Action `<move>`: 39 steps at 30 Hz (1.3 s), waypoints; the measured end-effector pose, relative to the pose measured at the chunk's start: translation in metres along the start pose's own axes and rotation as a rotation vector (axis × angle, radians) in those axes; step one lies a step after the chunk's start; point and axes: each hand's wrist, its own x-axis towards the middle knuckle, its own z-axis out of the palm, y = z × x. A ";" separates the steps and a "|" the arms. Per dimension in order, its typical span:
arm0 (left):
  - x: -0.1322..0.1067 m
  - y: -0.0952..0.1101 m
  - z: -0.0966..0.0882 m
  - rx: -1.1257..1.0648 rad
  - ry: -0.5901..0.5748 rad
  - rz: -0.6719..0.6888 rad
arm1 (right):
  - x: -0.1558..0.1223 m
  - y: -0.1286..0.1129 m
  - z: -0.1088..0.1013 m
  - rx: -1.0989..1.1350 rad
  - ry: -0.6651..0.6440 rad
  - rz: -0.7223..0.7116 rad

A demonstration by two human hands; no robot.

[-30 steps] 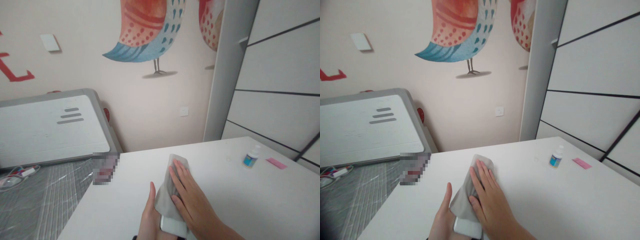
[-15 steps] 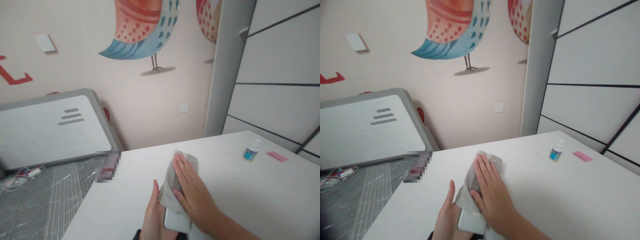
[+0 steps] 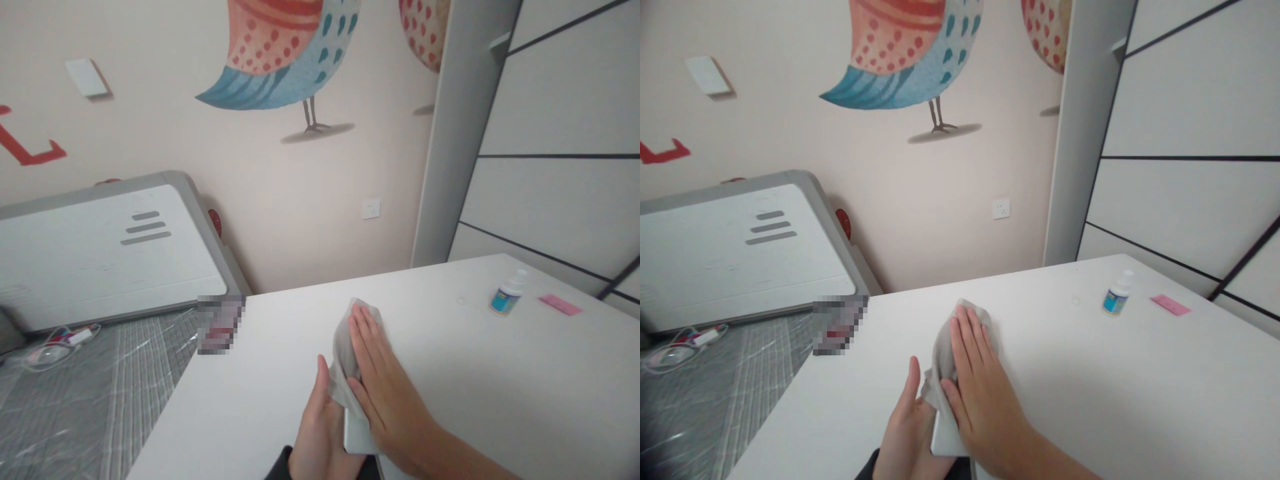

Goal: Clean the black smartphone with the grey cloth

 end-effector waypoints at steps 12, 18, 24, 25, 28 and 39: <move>0.001 -0.011 0.007 0.032 0.047 -0.040 | 0.005 0.006 0.002 0.131 0.046 0.168; 0.001 0.001 -0.007 0.024 0.137 0.132 | -0.014 -0.020 0.008 0.152 -0.092 0.009; 0.000 -0.009 -0.001 0.055 0.113 0.038 | -0.009 -0.004 0.013 0.195 -0.003 0.239; 0.000 -0.014 0.004 0.064 0.101 -0.010 | -0.007 0.002 0.013 0.201 0.037 0.297; 0.000 -0.023 0.015 0.085 0.061 -0.144 | -0.001 0.015 0.010 0.210 0.110 0.335; -0.003 -0.001 -0.003 -0.012 0.214 0.113 | 0.001 -0.013 -0.018 0.073 -0.234 -0.237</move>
